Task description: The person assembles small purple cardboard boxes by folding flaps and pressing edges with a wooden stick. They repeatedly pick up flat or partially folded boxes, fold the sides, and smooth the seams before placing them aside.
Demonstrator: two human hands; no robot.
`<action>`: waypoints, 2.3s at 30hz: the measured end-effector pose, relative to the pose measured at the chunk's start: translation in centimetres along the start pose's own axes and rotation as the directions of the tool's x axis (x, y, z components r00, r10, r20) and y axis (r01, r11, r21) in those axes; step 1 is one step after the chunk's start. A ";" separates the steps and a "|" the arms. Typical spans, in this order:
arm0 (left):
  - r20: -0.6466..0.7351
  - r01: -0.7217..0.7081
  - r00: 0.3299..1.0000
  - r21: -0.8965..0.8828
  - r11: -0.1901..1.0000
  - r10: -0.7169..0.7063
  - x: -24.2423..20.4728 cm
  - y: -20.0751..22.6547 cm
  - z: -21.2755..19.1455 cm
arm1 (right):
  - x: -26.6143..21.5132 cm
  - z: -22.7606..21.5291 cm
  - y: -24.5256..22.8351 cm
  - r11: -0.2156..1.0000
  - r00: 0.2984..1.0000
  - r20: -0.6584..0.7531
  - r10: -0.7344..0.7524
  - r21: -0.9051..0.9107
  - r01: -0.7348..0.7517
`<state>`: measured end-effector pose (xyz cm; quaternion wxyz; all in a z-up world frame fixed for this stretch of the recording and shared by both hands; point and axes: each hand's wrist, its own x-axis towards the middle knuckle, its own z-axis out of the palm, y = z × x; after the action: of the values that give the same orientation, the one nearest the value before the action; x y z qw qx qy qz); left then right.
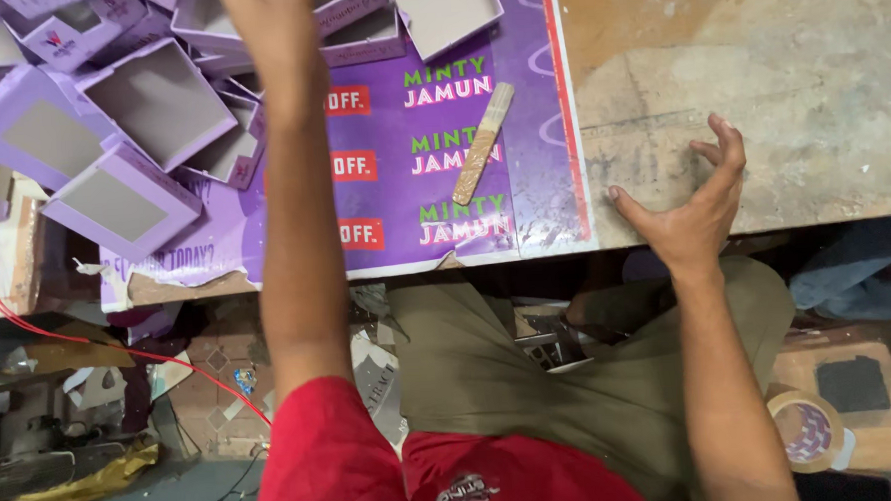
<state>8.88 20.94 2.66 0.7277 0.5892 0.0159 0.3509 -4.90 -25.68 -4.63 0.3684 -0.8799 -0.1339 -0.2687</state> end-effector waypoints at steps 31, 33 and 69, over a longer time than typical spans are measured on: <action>0.603 -0.285 0.786 0.545 0.789 -0.133 -17.0 -2.8 17.3 | 1.0 -0.2 -1.7 0.990 0.998 0.047 0.036 -0.137 -0.029; 0.633 -0.234 0.772 0.186 0.954 0.065 -16.1 -3.7 19.8 | 1.1 -0.2 -1.7 0.990 0.999 0.039 0.038 -0.139 -0.032; 0.518 0.216 0.803 0.206 0.954 -0.293 -13.1 -9.7 23.8 | 15.8 1.8 8.2 0.925 0.906 -0.416 0.076 -0.310 -0.220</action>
<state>14.14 -6.73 -3.61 0.7003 0.7052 -0.0879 0.0665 12.29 -29.47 -1.38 0.2453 -0.8659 0.0615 -0.4315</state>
